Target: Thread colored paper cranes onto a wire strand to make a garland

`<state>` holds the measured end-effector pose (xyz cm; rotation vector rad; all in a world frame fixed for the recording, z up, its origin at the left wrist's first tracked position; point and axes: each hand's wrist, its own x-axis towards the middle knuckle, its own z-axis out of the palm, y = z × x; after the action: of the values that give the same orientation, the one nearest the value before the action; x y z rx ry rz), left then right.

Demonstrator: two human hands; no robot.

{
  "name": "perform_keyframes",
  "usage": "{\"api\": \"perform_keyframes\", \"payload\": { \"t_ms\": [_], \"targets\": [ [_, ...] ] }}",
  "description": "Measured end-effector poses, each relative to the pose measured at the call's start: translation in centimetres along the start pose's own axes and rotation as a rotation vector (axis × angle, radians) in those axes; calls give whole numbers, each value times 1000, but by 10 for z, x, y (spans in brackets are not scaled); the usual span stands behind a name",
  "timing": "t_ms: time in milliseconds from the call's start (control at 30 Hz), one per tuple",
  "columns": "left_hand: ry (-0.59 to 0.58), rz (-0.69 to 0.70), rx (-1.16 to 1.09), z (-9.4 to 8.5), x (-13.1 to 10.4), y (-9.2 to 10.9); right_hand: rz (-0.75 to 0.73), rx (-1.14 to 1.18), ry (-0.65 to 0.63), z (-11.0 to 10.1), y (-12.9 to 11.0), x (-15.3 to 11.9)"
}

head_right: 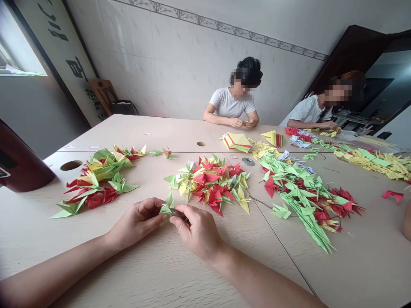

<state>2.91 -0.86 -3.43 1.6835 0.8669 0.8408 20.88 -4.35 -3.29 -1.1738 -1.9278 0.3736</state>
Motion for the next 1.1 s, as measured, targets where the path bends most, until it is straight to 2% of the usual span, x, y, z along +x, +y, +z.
{"api": "perform_keyframes", "payload": {
  "t_ms": [400,1100],
  "targets": [
    [-16,-22,125,0,-1,5,0,-32,37,2,2,0],
    [-36,-31,137,0,-1,4,-35,-96,17,1,4,0]
  ]
}}
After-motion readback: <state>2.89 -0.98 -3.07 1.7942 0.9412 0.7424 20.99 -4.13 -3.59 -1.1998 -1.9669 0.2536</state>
